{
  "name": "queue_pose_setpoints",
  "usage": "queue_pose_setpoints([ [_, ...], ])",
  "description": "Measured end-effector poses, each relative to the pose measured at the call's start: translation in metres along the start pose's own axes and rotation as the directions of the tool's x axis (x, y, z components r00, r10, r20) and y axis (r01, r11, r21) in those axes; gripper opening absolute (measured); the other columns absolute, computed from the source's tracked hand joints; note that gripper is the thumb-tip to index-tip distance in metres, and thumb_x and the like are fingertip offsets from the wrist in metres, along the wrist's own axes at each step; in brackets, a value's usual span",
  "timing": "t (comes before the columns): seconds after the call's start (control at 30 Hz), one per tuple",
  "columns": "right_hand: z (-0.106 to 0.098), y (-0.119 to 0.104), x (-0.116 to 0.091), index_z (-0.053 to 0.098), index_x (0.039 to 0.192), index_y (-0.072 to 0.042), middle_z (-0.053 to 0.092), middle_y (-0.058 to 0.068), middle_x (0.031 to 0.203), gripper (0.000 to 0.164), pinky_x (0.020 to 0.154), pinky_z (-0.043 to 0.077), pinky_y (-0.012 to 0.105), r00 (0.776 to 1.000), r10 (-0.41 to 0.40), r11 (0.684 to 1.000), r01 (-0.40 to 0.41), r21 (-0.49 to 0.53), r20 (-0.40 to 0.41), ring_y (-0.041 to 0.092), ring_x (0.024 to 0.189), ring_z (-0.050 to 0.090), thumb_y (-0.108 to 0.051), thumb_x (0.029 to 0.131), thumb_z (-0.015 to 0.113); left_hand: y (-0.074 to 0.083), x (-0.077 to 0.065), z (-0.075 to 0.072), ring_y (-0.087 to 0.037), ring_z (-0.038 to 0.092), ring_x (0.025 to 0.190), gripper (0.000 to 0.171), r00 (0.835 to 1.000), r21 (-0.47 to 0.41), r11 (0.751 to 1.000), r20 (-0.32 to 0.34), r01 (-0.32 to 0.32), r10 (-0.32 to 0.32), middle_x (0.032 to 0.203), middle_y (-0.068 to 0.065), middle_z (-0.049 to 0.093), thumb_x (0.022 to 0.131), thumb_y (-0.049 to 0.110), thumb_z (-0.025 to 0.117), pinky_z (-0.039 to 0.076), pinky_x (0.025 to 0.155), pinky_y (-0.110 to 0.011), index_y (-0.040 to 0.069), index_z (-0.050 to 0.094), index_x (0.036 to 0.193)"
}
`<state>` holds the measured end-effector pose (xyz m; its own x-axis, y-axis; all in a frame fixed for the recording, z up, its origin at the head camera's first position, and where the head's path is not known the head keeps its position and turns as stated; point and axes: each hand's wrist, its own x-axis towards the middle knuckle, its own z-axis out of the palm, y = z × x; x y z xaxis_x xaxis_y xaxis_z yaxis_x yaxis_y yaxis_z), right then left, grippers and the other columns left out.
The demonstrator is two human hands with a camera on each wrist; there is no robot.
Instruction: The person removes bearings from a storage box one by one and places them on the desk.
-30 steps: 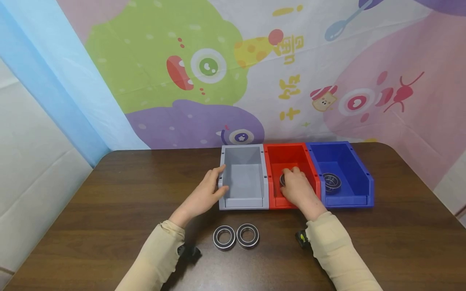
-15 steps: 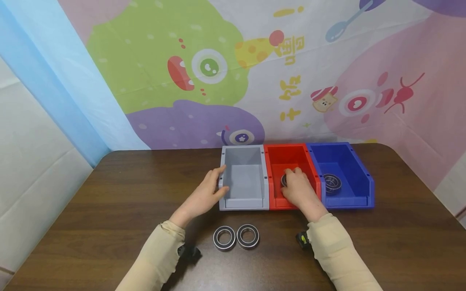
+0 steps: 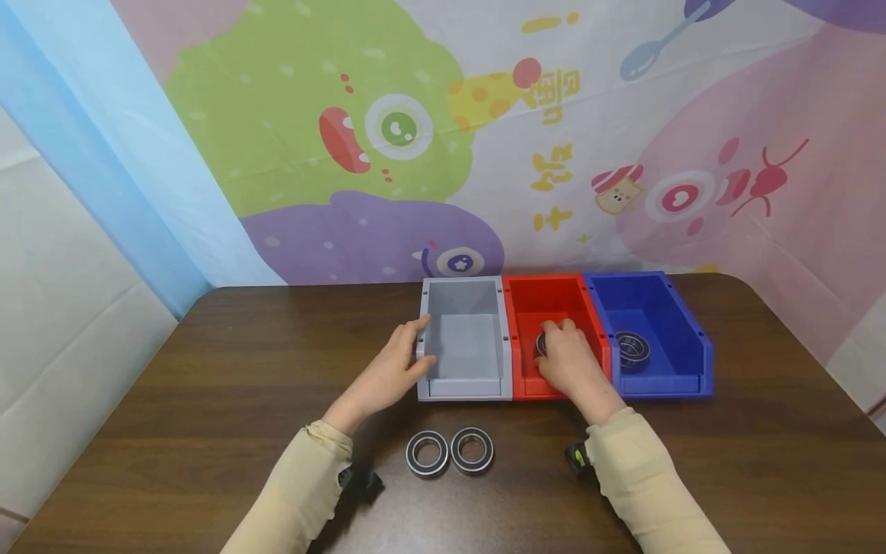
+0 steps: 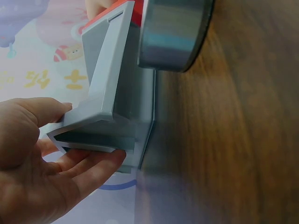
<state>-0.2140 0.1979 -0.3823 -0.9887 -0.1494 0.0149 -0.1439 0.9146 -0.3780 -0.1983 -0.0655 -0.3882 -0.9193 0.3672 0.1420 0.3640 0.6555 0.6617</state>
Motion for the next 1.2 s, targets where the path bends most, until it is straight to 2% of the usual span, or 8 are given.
queue_pose_setpoints([
  [0.23, -0.003, -0.002, -0.002, 0.044, 0.126, 0.009, 0.042, 0.032, 0.115, 0.053, 0.087, 0.041, 0.055, 1.0, 0.007, 1.0, -0.007, 0.012, -0.017, 0.042, 0.099, 0.046, -0.007, 0.079, 0.064, -0.001, 0.0, 0.0, -0.024, 0.049, 0.108, 0.061, 1.0, 0.01, 1.0, -0.001, -0.005, 0.005, 0.129, -0.016, 0.038, 0.092, 0.023, 0.051, 0.041, 0.092, -0.038, 0.007, 0.022, 0.144],
  [0.7, -0.008, -0.009, -0.017, 0.049, 0.119, 0.005, 0.039, 0.032, 0.117, 0.043, 0.085, 0.039, 0.057, 0.985, -0.077, 0.995, 0.085, 0.045, -0.156, 0.048, 0.102, 0.04, 0.004, 0.077, 0.061, 0.001, -0.001, -0.001, -0.024, 0.05, 0.106, 0.061, 1.0, 0.022, 1.0, -0.004, -0.001, 0.001, 0.128, -0.016, 0.038, 0.092, 0.025, 0.051, 0.042, 0.091, -0.039, 0.008, 0.023, 0.144],
  [0.97, -0.011, -0.014, -0.026, 0.052, 0.117, 0.002, 0.04, 0.029, 0.116, 0.042, 0.084, 0.04, 0.056, 0.981, -0.064, 0.995, 0.076, 0.061, -0.184, 0.044, 0.104, 0.038, 0.001, 0.077, 0.065, 0.0, 0.0, 0.0, -0.024, 0.05, 0.105, 0.06, 1.0, 0.03, 1.0, -0.009, -0.007, 0.007, 0.127, -0.016, 0.039, 0.092, 0.024, 0.051, 0.042, 0.091, -0.038, 0.006, 0.024, 0.143],
  [1.2, -0.014, -0.014, -0.033, 0.055, 0.112, 0.003, 0.044, 0.025, 0.109, 0.04, 0.08, 0.04, 0.052, 0.966, -0.098, 0.992, 0.115, 0.059, -0.24, 0.04, 0.1, 0.04, -0.003, 0.074, 0.067, 0.0, 0.0, 0.0, -0.024, 0.05, 0.105, 0.061, 1.0, 0.025, 1.0, -0.009, -0.003, 0.003, 0.127, -0.016, 0.039, 0.092, 0.023, 0.052, 0.042, 0.091, -0.038, 0.007, 0.024, 0.143],
])
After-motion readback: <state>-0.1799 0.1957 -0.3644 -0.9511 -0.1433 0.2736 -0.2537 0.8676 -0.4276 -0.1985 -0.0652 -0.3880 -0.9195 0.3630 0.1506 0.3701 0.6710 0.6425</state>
